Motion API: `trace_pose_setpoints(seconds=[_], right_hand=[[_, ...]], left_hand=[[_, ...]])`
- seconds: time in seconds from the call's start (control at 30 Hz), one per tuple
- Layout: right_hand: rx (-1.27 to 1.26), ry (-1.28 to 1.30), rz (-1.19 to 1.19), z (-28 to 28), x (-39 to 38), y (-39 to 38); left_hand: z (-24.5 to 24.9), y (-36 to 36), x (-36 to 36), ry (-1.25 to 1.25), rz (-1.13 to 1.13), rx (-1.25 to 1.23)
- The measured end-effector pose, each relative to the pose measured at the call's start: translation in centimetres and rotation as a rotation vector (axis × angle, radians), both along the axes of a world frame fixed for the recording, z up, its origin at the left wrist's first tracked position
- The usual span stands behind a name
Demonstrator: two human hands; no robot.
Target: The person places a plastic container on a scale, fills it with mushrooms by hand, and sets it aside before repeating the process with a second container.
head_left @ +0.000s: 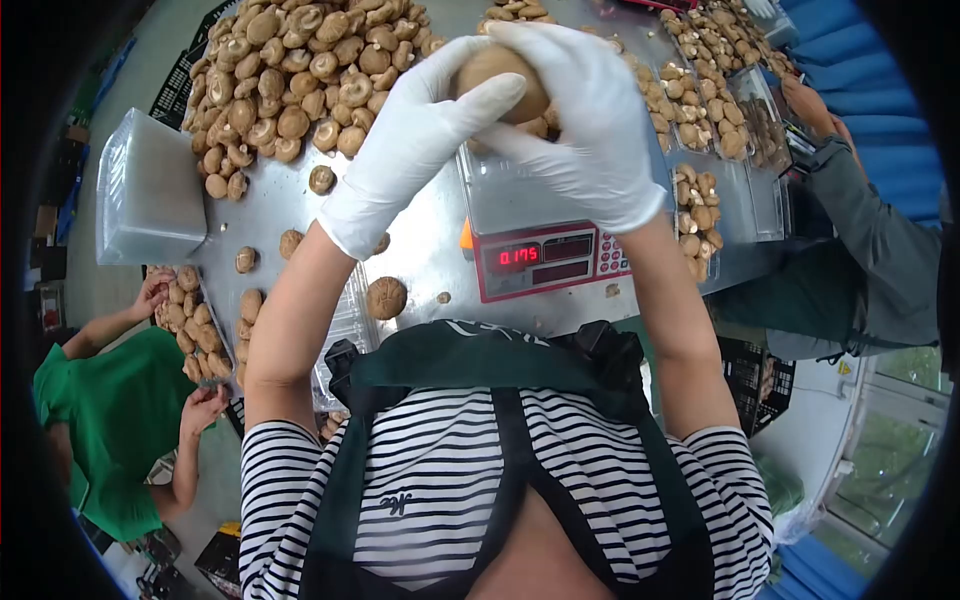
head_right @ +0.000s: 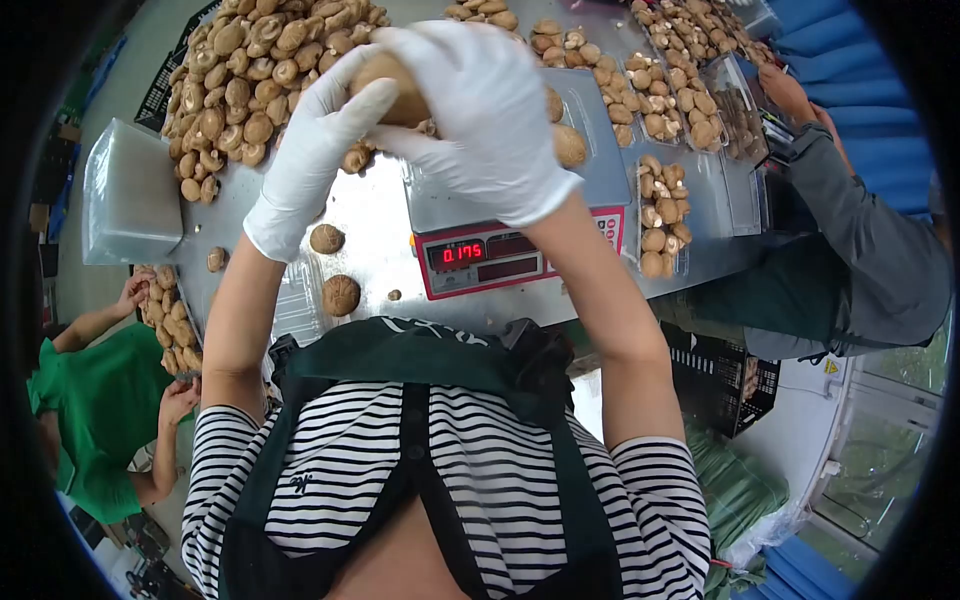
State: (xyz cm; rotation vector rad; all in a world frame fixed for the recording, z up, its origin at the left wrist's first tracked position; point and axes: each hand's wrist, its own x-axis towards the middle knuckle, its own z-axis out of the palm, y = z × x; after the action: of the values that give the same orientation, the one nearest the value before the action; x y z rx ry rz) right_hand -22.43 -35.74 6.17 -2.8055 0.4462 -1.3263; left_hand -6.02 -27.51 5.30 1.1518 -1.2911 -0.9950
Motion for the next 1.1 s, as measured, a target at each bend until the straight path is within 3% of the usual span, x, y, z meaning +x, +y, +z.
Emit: trace_pose_setpoints(seconds=[0.07, 0.17, 0.23, 0.3, 0.33, 0.37, 0.43, 0.5, 0.63, 0.7, 0.77, 0.87, 0.97, 1.03, 1.1], right_hand=[[0.046, 0.027, 0.075, -0.1, 1.1, 0.5], [0.414, -0.076, 0.098, -1.3, -1.8, -0.5], [0.622, -0.056, -0.099, -2.6, -4.8, -1.5], [0.742, -0.125, -0.175, -4.5, -6.9, -2.3], [0.710, -0.094, -0.207, -5.0, -7.6, -2.6], [0.677, -0.066, -0.243, -5.3, -8.2, -2.9], [0.681, -0.072, -0.289, -5.8, -9.2, -3.3], [0.708, -0.107, -0.335, -6.8, -10.4, -4.5], [0.748, -0.098, -0.464, -10.3, -13.9, -7.2], [0.669, 0.000, -0.504, -12.1, -15.5, -8.6], [0.751, 0.037, -0.544, -12.8, -15.6, -8.8], [0.860, 0.123, -0.529, -13.6, -14.6, -9.3], [0.907, 0.175, -0.585, -13.1, -13.8, -9.6], [1.020, 0.124, -0.599, -11.6, -13.3, -8.7], [1.032, 0.049, -0.578, -11.3, -13.5, -8.3]], left_hand=[[-1.9, 0.5, 1.2, 0.112, 0.105, 0.045], [-4.4, 2.6, 3.6, 0.279, 0.210, 0.090], [-7.7, 4.6, 5.9, 0.331, 0.271, 0.197], [-9.7, 7.0, 6.1, 0.124, 0.314, 0.392], [-10.6, 7.7, 5.2, 0.055, 0.312, 0.345], [-12.1, 8.3, 5.2, 0.000, 0.250, 0.484], [-13.9, 9.1, 3.6, -0.238, 0.167, 0.435], [-16.8, 9.2, 3.2, -0.554, 0.025, 0.555], [-16.4, 8.6, 2.5, -0.895, 0.070, 0.268], [-14.6, 7.6, 2.4, -0.809, 0.250, 0.127], [-14.2, 6.0, 2.6, -0.593, 0.349, 0.057], [-13.4, 2.1, 2.5, -0.264, 0.243, 0.306], [-12.9, -1.0, 1.3, -0.123, 0.184, 0.405], [-14.4, -1.9, 1.6, -0.172, 0.184, 0.398], [-13.4, -2.1, 1.3, -0.033, 0.176, 0.439]])
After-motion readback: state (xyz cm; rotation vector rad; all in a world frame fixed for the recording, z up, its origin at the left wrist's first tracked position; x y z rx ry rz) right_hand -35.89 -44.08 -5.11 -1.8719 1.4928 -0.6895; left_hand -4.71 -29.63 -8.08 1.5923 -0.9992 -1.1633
